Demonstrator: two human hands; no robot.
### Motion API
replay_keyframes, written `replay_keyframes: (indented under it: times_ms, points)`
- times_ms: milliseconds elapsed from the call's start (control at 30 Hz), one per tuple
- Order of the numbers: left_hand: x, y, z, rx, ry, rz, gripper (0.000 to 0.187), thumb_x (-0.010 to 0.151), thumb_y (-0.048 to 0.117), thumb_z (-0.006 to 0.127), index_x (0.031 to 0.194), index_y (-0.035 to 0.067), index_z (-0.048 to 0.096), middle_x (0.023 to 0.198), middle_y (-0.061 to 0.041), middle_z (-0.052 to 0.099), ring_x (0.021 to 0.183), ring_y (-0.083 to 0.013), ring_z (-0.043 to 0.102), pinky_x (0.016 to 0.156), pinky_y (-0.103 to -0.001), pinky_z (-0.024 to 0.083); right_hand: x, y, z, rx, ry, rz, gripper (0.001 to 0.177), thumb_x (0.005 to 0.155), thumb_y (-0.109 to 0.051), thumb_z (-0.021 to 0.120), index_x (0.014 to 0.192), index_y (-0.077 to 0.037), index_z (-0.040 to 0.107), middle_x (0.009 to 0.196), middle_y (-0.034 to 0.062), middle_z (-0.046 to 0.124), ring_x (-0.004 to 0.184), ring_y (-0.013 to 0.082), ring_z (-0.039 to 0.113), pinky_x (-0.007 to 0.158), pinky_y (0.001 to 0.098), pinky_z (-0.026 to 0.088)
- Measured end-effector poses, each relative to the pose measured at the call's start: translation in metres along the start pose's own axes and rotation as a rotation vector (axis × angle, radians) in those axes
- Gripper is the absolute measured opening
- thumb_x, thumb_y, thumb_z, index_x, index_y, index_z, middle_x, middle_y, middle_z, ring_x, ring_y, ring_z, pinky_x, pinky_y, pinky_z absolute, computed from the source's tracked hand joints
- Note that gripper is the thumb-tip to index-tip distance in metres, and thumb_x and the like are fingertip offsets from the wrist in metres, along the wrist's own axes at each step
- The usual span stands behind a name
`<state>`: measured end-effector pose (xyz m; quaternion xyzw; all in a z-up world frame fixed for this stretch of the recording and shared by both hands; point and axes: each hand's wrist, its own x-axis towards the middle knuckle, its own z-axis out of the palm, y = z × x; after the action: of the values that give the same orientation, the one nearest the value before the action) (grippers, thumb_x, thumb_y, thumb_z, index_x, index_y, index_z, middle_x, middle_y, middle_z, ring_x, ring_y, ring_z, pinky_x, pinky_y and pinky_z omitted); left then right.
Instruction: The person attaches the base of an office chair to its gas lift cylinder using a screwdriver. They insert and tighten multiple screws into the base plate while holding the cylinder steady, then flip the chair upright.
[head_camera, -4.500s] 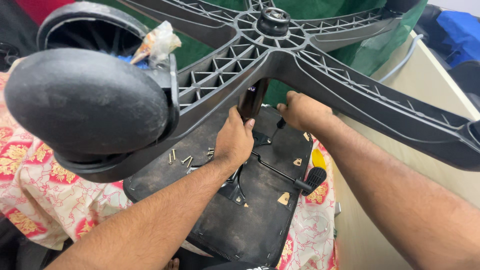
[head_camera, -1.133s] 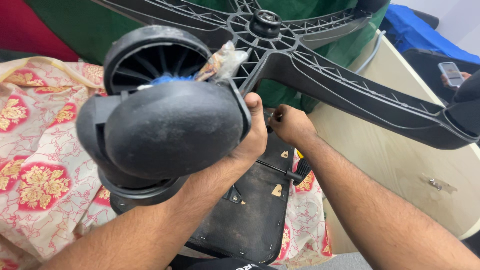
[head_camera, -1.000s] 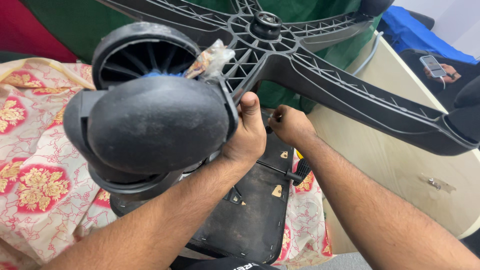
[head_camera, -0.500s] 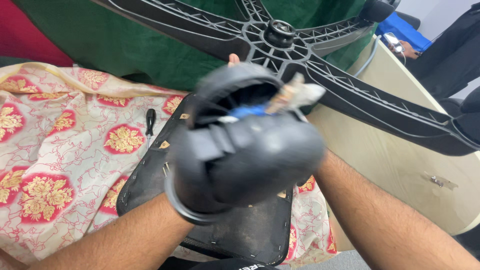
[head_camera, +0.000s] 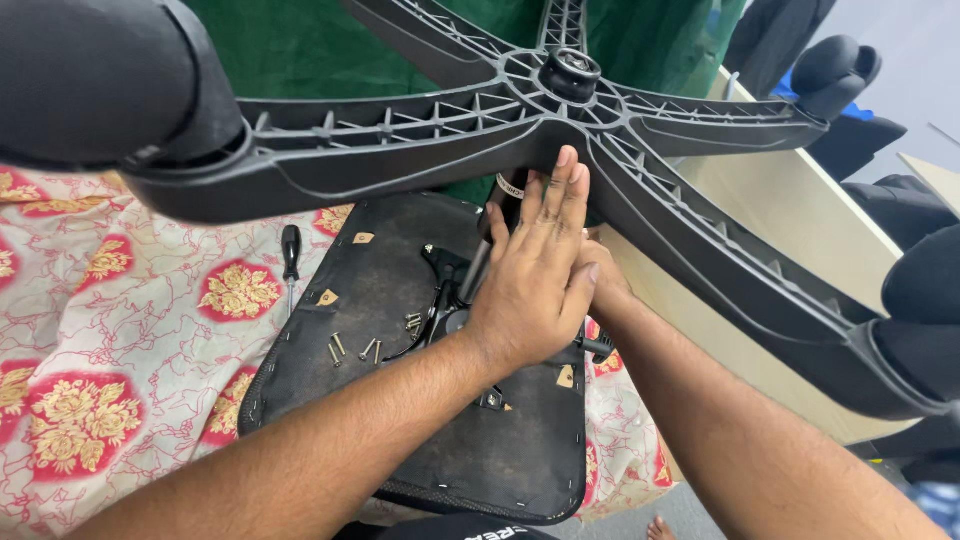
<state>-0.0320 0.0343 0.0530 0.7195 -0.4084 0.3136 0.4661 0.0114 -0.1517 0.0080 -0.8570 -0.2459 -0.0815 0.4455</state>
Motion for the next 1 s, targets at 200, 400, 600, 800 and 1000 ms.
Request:
replay_keyframes:
  times_ms: [200,400,600,800,1000]
  points:
    - [-0.012,-0.015,-0.007,-0.064,-0.042,0.004,0.078,0.1,0.021,0.059,0.166,0.007,0.02,0.175,-0.013,0.021,0.163,-0.0421,0.024,0.127,-0.073,0.01,0.004,0.008,-0.003,-0.638,-0.02,0.123,0.048,0.103,-0.018,0.051,0.149,-0.006,0.045,0.145,0.0173,0.057,0.131,0.0267,0.058,0.108,0.0376,0.047]
    - [-0.067,-0.066,-0.021,-0.011,-0.04,-0.333,0.05,0.098,0.02,0.058,0.148,0.012,0.052,0.155,-0.008,0.055,0.152,-0.0366,0.037,0.122,-0.068,0.017,0.006,-0.038,-0.01,-0.728,0.232,0.609,0.023,0.085,-0.023,0.076,0.103,-0.009,0.075,0.096,0.015,0.075,0.09,0.0321,0.074,0.081,0.0417,0.058]
    - [-0.11,-0.115,-0.037,0.24,-0.235,-0.711,0.041,0.097,0.029,0.058,0.135,0.014,0.059,0.143,-0.008,0.058,0.146,-0.0317,0.04,0.119,-0.064,0.023,0.014,-0.093,-0.011,-0.675,0.196,0.703,0.032,0.083,-0.024,0.075,0.113,-0.012,0.07,0.096,0.0117,0.077,0.089,0.0275,0.075,0.079,0.0403,0.058]
    - [-0.134,-0.13,-0.047,0.318,-0.432,-0.816,0.046,0.099,0.037,0.056,0.138,0.014,0.055,0.149,-0.006,0.05,0.15,-0.0279,0.032,0.123,-0.059,0.017,0.01,-0.132,-0.019,-0.722,0.043,0.732,0.034,0.076,-0.016,0.077,0.109,-0.011,0.072,0.088,0.0101,0.075,0.079,0.0225,0.072,0.074,0.0376,0.055]
    - [-0.15,-0.138,-0.048,0.39,-0.605,-0.734,0.056,0.1,0.04,0.054,0.148,0.012,0.045,0.158,-0.007,0.041,0.154,-0.0275,0.023,0.127,-0.051,0.011,-0.006,-0.172,-0.002,-0.471,0.008,0.664,0.032,0.073,-0.012,0.073,0.104,-0.01,0.069,0.076,0.0094,0.069,0.065,0.0204,0.066,0.06,0.0394,0.055]
